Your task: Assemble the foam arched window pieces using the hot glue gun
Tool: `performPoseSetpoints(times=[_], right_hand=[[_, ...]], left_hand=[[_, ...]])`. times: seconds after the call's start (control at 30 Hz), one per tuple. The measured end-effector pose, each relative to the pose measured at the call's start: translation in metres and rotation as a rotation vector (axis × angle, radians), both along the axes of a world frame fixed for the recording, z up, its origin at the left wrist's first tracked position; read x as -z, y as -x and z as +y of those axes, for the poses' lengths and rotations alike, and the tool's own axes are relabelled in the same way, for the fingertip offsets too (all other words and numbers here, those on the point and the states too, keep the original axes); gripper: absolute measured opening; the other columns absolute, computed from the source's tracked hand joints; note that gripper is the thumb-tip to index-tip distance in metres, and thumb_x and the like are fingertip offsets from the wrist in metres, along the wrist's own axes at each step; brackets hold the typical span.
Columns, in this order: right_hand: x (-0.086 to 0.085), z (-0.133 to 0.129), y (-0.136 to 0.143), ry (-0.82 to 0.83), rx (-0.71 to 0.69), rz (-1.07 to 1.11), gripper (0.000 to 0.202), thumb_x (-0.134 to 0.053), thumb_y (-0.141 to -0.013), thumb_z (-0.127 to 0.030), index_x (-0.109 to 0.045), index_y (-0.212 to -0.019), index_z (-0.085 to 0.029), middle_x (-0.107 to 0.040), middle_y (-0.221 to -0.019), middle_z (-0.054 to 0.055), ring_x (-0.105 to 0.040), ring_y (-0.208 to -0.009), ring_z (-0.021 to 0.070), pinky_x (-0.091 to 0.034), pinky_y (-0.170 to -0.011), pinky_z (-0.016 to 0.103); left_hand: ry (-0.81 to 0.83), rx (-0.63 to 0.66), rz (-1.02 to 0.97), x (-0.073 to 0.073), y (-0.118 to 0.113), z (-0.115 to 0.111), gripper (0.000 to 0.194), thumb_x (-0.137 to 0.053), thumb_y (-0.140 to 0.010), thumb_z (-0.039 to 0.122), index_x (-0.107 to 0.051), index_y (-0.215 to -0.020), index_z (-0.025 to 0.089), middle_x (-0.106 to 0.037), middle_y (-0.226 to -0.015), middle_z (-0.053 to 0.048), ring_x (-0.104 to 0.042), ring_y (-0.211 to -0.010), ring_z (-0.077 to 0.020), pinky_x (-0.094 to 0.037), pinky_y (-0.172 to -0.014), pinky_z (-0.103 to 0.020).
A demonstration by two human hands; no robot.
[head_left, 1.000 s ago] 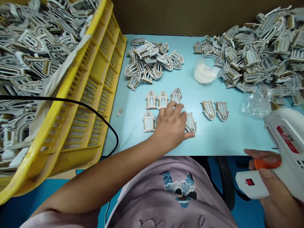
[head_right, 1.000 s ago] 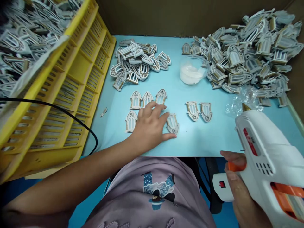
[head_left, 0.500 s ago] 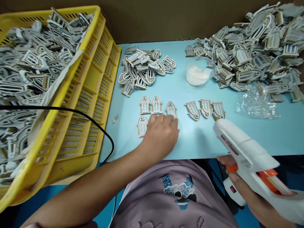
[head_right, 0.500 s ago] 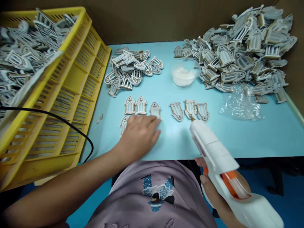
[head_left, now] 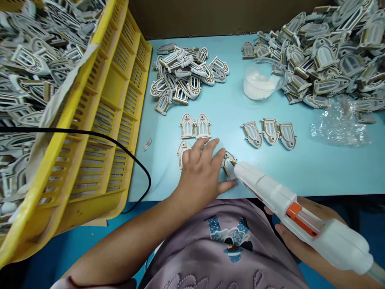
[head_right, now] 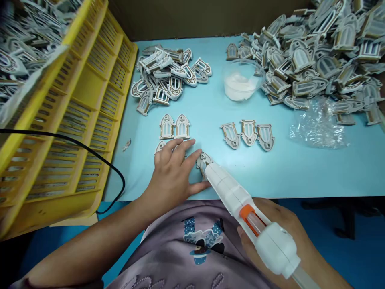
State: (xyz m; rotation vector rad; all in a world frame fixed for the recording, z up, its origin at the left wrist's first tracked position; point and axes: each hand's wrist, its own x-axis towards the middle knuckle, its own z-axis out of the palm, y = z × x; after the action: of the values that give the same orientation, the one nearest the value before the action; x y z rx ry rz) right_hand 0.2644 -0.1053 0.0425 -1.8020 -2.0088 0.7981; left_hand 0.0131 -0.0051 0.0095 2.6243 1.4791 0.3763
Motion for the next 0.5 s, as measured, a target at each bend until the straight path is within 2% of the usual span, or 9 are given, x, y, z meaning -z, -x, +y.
performPoseSetpoints(times=[0.1, 0.23, 0.37, 0.5], right_hand=[[-0.0003, 0.0054, 0.0063, -0.038, -0.022, -0.030, 0.019, -0.062, -0.078, -0.025, -0.068, -0.096, -0.028, -0.076, -0.085, -0.001, -0.075, -0.070, 0.0187, -0.062, -0.060, 0.024], [0.0018, 0.0067, 0.0094, -0.094, 0.012, -0.056, 0.020, -0.064, -0.075, -0.026, -0.066, -0.094, -0.028, -0.076, -0.080, -0.003, -0.073, -0.060, 0.0184, -0.059, -0.051, 0.024], [-0.0002, 0.0047, 0.0066, -0.034, -0.026, -0.093, 0.021, -0.064, -0.079, -0.028, -0.066, -0.100, -0.030, -0.077, -0.085, -0.003, -0.075, -0.067, 0.0201, -0.062, -0.057, 0.026], [-0.0023, 0.0037, 0.0043, 0.026, 0.001, -0.068, 0.021, -0.064, -0.083, -0.029, -0.063, -0.103, -0.034, -0.077, -0.086, -0.005, -0.075, -0.070, 0.0180, -0.064, -0.062, 0.025]], left_hand=[[0.019, 0.018, -0.048, 0.0033, -0.0002, 0.0024, 0.065, -0.075, -0.077, 0.052, -0.060, -0.129, 0.016, -0.052, -0.145, -0.019, -0.038, -0.135, -0.0433, -0.035, -0.097, -0.058], [0.040, 0.045, -0.088, 0.0070, 0.0043, 0.0043, 0.069, -0.076, -0.075, 0.053, -0.058, -0.131, 0.016, -0.052, -0.144, -0.019, -0.037, -0.135, -0.0434, -0.035, -0.095, -0.056], [0.042, 0.057, -0.106, 0.0099, 0.0075, 0.0068, 0.071, -0.076, -0.075, 0.056, -0.058, -0.130, 0.016, -0.052, -0.145, -0.019, -0.037, -0.135, -0.0425, -0.035, -0.093, -0.054], [0.055, 0.059, -0.108, 0.0111, 0.0087, 0.0085, 0.072, -0.078, -0.072, 0.057, -0.058, -0.129, 0.017, -0.052, -0.145, -0.018, -0.036, -0.136, -0.0415, -0.034, -0.092, -0.052]])
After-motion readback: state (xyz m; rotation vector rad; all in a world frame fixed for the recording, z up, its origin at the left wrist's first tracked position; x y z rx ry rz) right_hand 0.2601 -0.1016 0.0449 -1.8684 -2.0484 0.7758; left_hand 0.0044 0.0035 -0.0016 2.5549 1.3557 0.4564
